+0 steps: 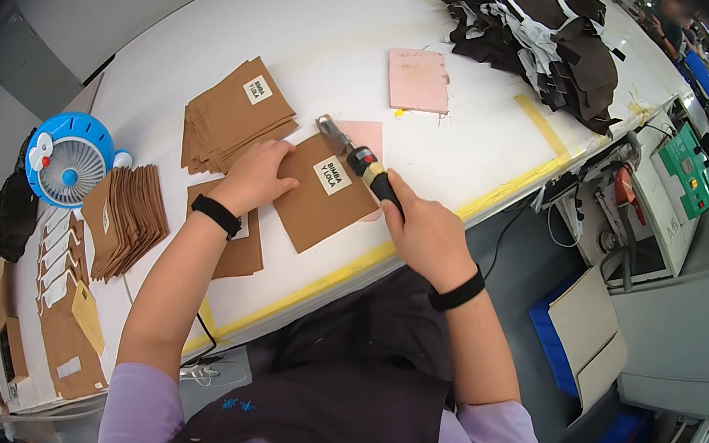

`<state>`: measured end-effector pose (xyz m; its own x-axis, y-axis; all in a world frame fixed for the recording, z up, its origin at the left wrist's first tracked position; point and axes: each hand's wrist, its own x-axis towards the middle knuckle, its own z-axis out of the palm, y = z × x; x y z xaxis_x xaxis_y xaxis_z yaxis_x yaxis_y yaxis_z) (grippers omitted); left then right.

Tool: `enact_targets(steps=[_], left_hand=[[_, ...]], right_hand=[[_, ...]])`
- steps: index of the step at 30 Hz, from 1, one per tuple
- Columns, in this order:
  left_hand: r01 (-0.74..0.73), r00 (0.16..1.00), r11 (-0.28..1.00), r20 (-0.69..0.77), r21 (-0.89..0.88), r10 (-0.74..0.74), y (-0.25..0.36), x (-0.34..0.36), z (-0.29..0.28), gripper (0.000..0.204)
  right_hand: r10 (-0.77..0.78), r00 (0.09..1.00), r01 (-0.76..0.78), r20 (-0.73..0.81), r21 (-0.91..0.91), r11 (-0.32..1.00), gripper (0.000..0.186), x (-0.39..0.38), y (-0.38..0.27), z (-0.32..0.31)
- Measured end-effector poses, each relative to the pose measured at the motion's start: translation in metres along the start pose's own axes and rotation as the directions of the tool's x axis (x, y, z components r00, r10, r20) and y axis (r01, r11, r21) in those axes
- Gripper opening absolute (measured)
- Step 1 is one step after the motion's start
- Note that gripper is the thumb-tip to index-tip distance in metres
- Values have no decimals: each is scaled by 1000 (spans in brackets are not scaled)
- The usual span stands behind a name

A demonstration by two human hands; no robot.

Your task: The recorder uses a handheld heated tool to press and crease the edges of labeled leather pieces in a workshop.

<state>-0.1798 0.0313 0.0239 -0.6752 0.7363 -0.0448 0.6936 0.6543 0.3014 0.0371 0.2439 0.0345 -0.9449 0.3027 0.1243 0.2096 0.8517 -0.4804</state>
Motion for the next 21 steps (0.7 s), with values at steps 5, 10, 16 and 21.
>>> enact_targets(steps=[5,10,16,21], left_hand=[[116,993,985,-21,-125,-120,5,7,-14,51],[-46,994,950,-111,-310,12,17,-19,-17,22],[-185,958,733,44,-655,282,29,-111,-46,12],[85,956,720,260,-689,137,-14,-142,-79,9]], right_hand=[[39,999,-31,-33,212,977,47,12,17,26],[127,992,-126,14,258,958,46,7,14,23],[136,988,-123,-66,178,976,43,6,13,27],[118,987,-97,-106,180,979,41,5,11,28]])
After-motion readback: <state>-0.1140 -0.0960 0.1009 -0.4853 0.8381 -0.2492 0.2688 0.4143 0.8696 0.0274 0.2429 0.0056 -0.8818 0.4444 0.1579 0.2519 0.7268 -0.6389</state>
